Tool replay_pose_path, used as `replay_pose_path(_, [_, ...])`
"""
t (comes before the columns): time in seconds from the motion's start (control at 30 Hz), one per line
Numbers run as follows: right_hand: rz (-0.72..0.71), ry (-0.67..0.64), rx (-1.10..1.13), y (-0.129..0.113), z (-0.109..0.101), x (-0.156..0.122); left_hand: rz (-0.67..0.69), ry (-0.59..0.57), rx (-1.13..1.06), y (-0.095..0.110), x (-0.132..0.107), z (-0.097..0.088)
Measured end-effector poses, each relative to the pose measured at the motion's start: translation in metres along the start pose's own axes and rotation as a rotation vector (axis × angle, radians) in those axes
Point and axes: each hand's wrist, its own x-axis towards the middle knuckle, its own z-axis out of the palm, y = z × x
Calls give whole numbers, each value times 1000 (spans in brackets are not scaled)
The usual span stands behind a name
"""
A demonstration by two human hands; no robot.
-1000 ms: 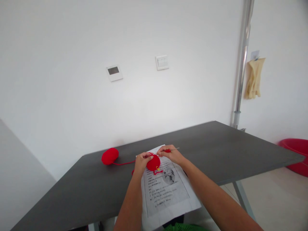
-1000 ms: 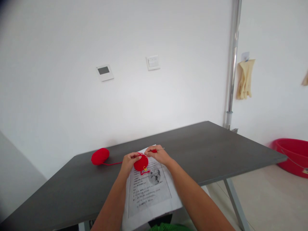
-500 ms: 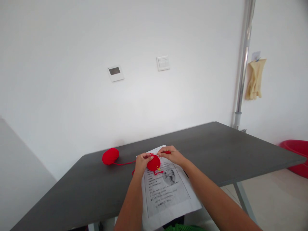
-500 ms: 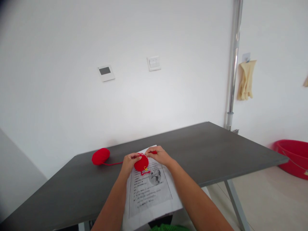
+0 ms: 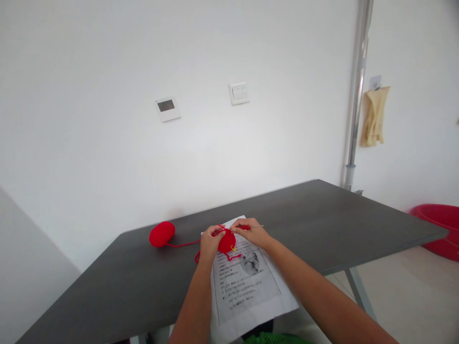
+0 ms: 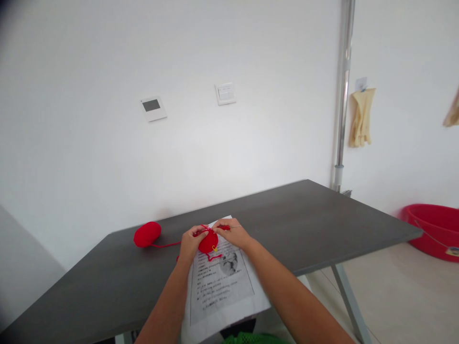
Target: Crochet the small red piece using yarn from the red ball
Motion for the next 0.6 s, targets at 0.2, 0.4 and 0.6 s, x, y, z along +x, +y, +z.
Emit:
replay_pose_path(0.2, [-55,-5,-87,-1,1,-2,5,1,-1,2,0,1])
replay_pose_path(0.4, [-172,-25,-130,4,5,-2,-13,6,-82,-3,2,4])
replay_pose_path(0.6, [-228,-42,-162,0,6,-3,-33,12,-155,-5,3,6])
